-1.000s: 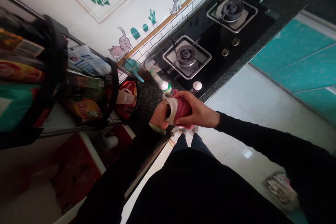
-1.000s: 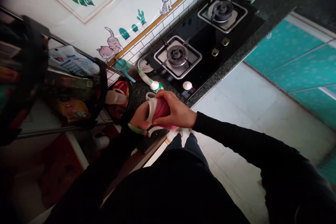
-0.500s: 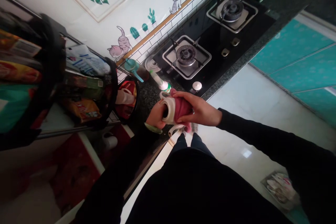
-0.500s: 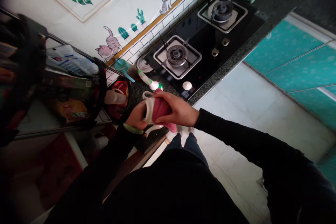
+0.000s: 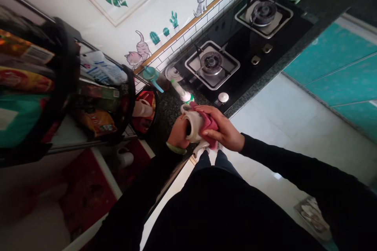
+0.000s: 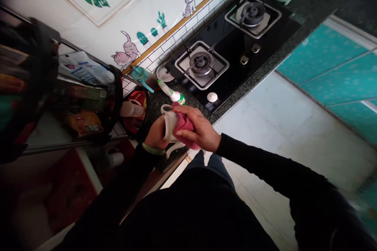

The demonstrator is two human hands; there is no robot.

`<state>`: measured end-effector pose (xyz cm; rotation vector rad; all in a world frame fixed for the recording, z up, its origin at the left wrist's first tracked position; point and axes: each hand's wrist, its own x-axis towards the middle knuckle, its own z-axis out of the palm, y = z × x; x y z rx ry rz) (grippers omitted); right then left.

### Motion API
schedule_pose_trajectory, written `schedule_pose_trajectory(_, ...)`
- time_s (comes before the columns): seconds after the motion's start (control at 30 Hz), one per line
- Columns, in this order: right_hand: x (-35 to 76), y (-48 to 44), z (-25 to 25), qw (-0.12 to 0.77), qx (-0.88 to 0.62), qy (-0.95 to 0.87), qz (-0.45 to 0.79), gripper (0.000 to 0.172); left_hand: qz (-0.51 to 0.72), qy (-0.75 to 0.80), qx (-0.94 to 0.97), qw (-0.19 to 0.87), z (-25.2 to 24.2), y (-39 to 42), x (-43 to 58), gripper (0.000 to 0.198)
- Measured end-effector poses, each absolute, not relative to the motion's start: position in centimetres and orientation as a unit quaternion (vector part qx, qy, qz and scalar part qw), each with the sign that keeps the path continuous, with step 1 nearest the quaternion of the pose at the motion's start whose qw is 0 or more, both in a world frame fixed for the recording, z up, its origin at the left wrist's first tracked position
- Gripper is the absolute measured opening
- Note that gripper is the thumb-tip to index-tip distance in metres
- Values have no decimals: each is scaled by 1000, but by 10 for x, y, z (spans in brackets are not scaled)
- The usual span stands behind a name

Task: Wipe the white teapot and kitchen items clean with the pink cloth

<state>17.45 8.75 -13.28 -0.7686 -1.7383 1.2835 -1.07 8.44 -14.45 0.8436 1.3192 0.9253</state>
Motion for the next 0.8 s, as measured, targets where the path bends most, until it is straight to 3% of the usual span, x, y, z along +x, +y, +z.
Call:
schedule_pose_trajectory(0.2,153,91,-125,452,-434,-546,556,37,467,594,325,569,-137,81,9,23)
schedule_pose_trajectory(0.43,152,68,-129,459,-409,-600,511,46,467,588,357,556,-131,86,1,28)
schedule_pose_trajectory(0.6,143,75,-129,475,-445,-584,485,26,441,595,490,461,-128,84,3,27)
schedule_pose_trajectory(0.8,131,100,-131,449,-502,-510,535,18,421,612,555,374,-129,79,2,34)
